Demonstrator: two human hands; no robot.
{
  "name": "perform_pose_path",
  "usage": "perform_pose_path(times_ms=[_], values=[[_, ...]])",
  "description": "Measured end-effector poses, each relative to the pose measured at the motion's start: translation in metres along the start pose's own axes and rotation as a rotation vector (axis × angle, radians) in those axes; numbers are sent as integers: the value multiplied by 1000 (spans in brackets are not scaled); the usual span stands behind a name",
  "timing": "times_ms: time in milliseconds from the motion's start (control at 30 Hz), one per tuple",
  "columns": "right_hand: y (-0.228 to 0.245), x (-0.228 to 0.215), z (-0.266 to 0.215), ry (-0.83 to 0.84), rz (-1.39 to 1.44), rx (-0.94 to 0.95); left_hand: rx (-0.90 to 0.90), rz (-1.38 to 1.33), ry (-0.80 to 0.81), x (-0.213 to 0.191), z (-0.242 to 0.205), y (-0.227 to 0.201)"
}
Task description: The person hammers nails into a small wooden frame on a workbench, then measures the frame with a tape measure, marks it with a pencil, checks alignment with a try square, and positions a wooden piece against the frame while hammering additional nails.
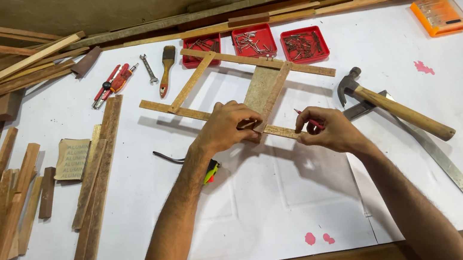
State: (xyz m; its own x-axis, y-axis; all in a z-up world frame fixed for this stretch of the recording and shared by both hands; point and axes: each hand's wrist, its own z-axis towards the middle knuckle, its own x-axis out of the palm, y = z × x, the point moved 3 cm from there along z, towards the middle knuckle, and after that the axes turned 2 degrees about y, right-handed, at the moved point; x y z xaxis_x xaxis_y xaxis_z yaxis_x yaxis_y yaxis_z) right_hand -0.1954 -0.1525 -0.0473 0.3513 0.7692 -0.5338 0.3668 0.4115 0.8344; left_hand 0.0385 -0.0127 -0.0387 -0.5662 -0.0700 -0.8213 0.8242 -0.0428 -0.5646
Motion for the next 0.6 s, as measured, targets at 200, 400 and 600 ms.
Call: perform_pose_path(times_ms=[200, 400, 600], values=[[-19, -2, 5, 53, 31, 22, 110, -194, -23, 7, 5, 6], [-31, 1, 10, 87, -15, 141, 132, -79, -114, 14, -2, 7], [-27, 2, 7, 129, -18, 89, 13, -186, -61, 23, -2, 19]])
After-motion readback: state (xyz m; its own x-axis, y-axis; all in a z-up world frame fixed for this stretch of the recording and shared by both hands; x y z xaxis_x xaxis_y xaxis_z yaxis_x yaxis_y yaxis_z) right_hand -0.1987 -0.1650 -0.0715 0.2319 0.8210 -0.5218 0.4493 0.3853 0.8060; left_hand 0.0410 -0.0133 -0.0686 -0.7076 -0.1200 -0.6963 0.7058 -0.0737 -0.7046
